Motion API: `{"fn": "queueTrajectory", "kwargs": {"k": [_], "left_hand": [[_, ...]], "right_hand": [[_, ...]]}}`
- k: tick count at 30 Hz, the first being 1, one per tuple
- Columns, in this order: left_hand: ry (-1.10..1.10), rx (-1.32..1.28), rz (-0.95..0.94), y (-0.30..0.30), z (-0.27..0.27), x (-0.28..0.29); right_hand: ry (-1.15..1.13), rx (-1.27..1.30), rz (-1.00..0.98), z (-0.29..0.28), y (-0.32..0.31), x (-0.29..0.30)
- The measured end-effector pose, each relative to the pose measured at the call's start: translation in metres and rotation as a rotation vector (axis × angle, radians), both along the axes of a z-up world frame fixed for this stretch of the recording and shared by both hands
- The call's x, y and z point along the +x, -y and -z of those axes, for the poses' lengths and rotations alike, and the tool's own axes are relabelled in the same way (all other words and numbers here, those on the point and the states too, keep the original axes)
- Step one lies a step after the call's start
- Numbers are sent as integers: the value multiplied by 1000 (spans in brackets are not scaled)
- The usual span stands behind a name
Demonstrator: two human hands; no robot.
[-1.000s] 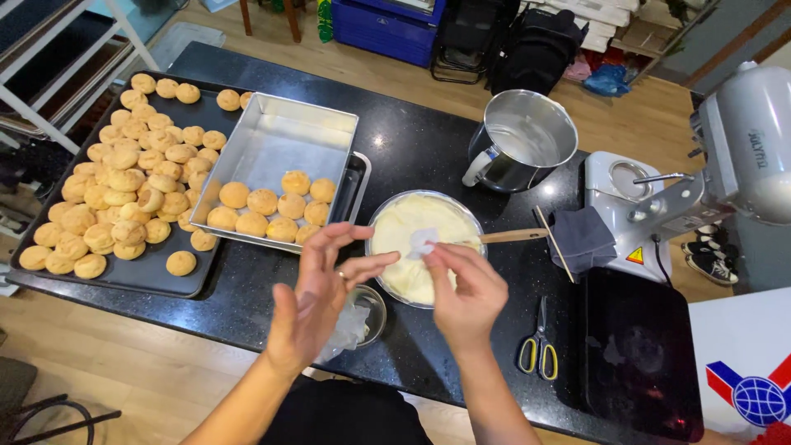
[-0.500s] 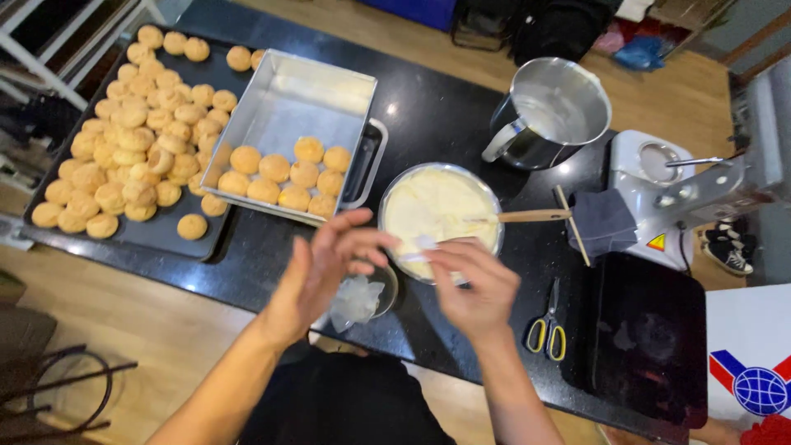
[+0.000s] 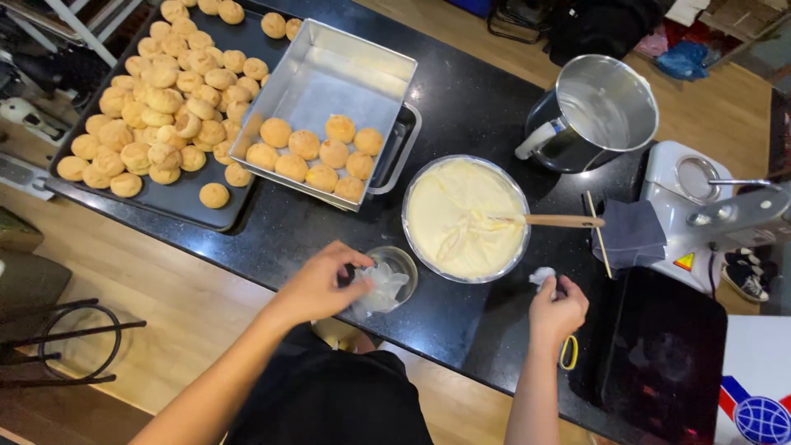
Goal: Filling choux pastries with cream using a piping bag.
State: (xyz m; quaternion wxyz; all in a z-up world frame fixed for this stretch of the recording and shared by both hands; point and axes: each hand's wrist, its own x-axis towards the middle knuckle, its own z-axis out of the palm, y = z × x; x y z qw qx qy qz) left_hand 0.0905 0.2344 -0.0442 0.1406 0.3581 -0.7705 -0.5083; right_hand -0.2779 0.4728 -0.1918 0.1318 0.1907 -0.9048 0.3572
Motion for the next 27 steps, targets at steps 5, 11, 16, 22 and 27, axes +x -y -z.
{"fn": "queueTrajectory", "kwargs": {"k": [5,11,16,22,27], "left_hand": [[-22,-212,59,-1,25,-8],[-44,-106,65,2,-1,-8],[-40,81,-9,26,-4,16],[-21,142,-146,33,-9,30],[-33,27,-104,29,-1,22]], "right_hand": [[643,-233,-294,-176,65,157],[431,254,-620,-241,106,251],[234,104,-635,-201,80,212],[493,211,-325,-215,71,203],[283,254,-432,-220,77,220]]}}
